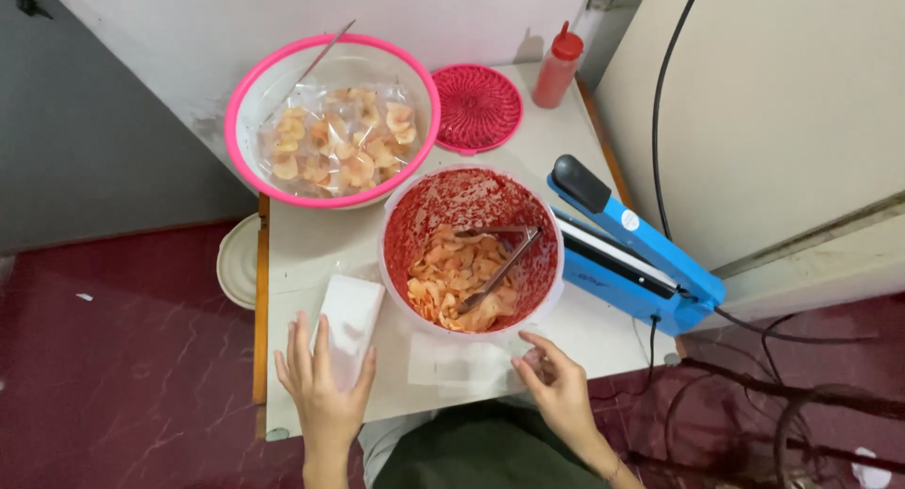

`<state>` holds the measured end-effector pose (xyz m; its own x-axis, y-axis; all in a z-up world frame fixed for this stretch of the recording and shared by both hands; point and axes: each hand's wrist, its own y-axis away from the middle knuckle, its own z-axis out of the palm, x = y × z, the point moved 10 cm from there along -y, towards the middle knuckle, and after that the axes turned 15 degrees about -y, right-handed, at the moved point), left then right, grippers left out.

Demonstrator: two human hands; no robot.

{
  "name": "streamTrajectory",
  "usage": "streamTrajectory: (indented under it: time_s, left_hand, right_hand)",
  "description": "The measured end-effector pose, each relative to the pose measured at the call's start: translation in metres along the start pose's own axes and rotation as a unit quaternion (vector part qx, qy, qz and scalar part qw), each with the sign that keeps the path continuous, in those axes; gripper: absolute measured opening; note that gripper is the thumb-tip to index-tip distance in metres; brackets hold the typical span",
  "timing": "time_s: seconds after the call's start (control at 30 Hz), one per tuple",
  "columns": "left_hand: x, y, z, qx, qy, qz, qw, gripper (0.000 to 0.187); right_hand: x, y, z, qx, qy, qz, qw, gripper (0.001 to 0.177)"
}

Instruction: Manually filling small plastic bags with fried chips and sealing them using a heat sealer.

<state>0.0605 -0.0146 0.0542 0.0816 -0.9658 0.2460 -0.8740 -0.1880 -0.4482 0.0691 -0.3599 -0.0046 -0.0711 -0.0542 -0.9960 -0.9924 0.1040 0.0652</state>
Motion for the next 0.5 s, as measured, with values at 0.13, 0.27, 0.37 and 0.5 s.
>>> streamTrajectory:
  time_s: [0.13,0.27,0.37,0.5]
  left_hand:
    - [0.024,0.014,-0.045,0.163,0.084,0.018,0.983,0.037]
    - [0.042,0.033,-0.051,0.215,0.241,-0.027,0.946,0.017]
    - [0.046,0.047,-0.003,0.102,0.397,0.014,0.912,0.040]
    - [0.036,0.096,0.139,-0.099,0.645,-0.008,0.757,0.083]
  right_hand:
    - [0.019,0.003,-0.012,0.033,-0.156,0.098,0.982,0.029]
    - [0.052,0.010,-0.013,0.047,-0.302,0.238,0.922,0.016]
    - [0.065,0.011,-0.001,-0.022,-0.370,0.270,0.889,0.014]
    - [0.091,0.015,0.013,0.006,-0.408,0.326,0.853,0.018]
